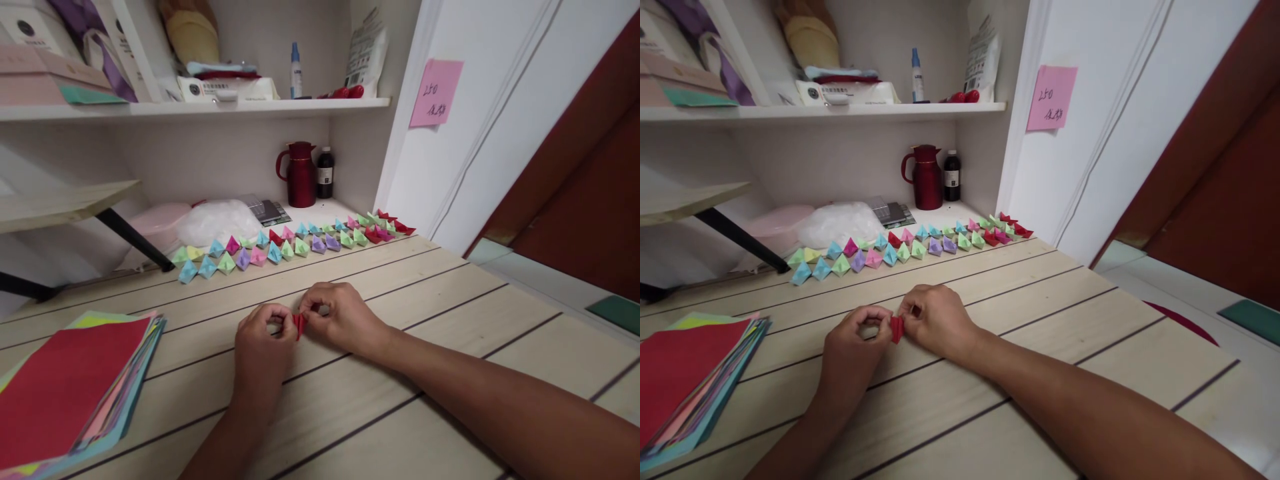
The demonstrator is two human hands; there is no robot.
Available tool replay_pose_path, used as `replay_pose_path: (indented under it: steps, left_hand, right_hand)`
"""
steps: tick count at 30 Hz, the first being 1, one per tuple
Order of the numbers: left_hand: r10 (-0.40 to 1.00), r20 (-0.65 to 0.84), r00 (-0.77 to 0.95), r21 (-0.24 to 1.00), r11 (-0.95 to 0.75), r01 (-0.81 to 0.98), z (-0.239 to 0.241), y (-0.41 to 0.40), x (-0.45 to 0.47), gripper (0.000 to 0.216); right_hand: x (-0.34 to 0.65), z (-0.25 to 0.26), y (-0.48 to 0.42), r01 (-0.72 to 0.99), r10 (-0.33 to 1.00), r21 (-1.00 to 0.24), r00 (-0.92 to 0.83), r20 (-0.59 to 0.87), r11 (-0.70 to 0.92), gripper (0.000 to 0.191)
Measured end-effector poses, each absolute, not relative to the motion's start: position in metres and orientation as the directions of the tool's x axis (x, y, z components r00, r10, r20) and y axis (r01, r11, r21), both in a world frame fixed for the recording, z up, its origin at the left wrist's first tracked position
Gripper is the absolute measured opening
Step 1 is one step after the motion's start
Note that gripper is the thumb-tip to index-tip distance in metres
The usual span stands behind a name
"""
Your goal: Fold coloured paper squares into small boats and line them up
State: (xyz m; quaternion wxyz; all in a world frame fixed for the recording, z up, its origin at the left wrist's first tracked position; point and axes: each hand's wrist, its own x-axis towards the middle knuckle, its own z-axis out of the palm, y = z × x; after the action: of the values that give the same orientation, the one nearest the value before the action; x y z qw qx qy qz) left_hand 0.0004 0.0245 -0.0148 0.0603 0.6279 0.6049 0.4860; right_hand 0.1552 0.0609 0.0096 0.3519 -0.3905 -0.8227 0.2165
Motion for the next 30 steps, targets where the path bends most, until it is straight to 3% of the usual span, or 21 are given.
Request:
replay_pose_path:
  steps: [11, 14, 17, 23, 30]
  left_hand:
    - [0.871, 0.272, -0.408, 0.870, -0.042, 0.491, -0.010, 0.027, -0.006, 0.005]
    - [0.868, 0.292, -0.401, 0.863, -0.059, 0.501, -0.011, 0.027, -0.005, 0.005]
    - [0.851, 0.363, -0.379, 0.820, -0.099, 0.564, -0.013, 0.025, -0.002, 0.005]
    - [0.823, 0.502, -0.265, 0.709, -0.216, 0.672, -0.015, 0.022, 0.001, 0.007]
    - [0.849, 0.470, -0.241, 0.717, -0.208, 0.665, -0.014, 0.021, 0.002, 0.006]
  right_hand:
    - [0.159, 0.007, 0.069, 0.487, 0.811, -0.653, -0.415, 0.412, 0.580, 0.014]
    - [0.158, 0.003, 0.070, 0.406, 0.822, -0.727, -0.407, 0.398, 0.553, 0.009]
    - [0.154, -0.002, 0.068, 0.345, 0.817, -0.764, -0.420, 0.395, 0.546, 0.024]
    - [0.146, -0.005, 0.060, 0.363, 0.742, -0.664, -0.478, 0.470, 0.654, 0.023]
    - [0.146, -0.001, 0.057, 0.420, 0.736, -0.610, -0.468, 0.489, 0.672, 0.017]
